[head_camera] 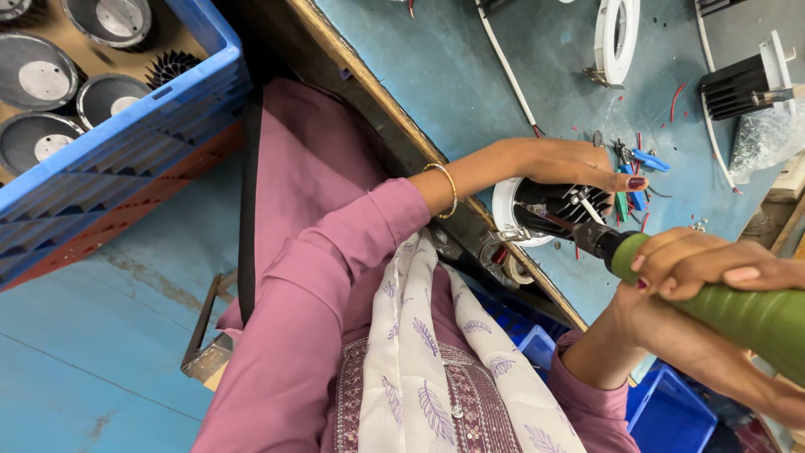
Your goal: The person unwraps plastic packaging from white trim rings of LED downlight fixtures, aligns a black heat-sink module with a trim ring, and uses a green electric screwdriver to drive screws securing the parts together. They then place finished fixtures into a blue crate and bag some units in plastic.
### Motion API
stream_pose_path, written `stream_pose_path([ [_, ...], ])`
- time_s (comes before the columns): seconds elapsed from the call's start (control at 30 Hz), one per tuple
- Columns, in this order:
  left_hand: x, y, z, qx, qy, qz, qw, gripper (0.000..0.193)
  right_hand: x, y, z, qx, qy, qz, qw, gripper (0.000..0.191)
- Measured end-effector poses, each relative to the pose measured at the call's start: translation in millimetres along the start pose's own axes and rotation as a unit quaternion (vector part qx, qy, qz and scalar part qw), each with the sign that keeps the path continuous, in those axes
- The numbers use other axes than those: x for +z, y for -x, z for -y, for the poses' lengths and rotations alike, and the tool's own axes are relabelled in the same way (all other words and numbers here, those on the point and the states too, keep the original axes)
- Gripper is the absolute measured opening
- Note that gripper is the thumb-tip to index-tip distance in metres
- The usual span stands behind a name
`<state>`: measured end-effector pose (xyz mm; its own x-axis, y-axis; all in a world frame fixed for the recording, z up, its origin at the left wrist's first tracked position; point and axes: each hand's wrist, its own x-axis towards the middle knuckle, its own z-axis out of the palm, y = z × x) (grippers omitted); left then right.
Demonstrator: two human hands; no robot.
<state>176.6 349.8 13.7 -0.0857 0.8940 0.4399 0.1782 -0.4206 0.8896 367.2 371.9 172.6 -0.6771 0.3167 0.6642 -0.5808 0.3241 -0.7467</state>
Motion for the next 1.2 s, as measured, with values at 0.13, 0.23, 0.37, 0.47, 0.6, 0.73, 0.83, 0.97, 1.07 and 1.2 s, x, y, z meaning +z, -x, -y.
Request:
stream_pose_path([
  [0.13, 6, -2, 7, -0.073, -0.057, -0.025, 0.995, 0.093, 1, 2, 0, 0.036, -0.016, 0.005, 0.999, 0.113],
  [0.23, 10, 1, 8, -0.102, -0.066, -0.043, 0.992, 0.092, 2, 3, 0, 0.032, -0.003, 0.02, 0.999, 0.113],
  [0.37, 16, 5, 12, -0.03, -0.084, -0.11, 0.99, 0.076, 4, 2, 1, 0.026, -0.009, 0.013, 1.0, 0.114],
  [0.47, 19, 7, 15, 0.073, -0.154, -0.099, 0.98, 0.049, 5, 3, 1, 0.01, 0.036, 0.02, 0.999, 0.113],
  [0.6, 20, 6, 16, 0.018, -0.104, -0.099, 0.989, 0.036, 6, 6, 1, 0.001, 0.016, 0.04, 0.999, 0.113],
  [0.73, 24, 7, 15, -0.026, -0.082, -0.094, 0.992, 0.036, 3, 5, 3, 0.028, 0.014, 0.07, 0.997, 0.115],
  [0.83, 26, 7, 21, 0.0, -0.077, -0.091, 0.993, 0.035, 2, 5, 0, 0.036, 0.075, 0.032, 0.996, 0.112],
  [0.97, 22, 4, 40, 0.058, -0.096, -0.082, 0.99, 0.031, 5, 7, -11, 0.05, 0.039, 0.106, 0.992, 0.116],
  [1.07, 13, -2, 55, 0.15, -0.124, -0.062, 0.979, 0.028, 4, 8, -17, 0.063, -0.053, 0.075, 0.994, 0.116],
  [1.2, 8, 1, 63, 0.165, -0.125, -0.081, 0.975, 0.026, -20, 3, -7, 0.019, -0.11, -0.015, 0.994, 0.105],
])
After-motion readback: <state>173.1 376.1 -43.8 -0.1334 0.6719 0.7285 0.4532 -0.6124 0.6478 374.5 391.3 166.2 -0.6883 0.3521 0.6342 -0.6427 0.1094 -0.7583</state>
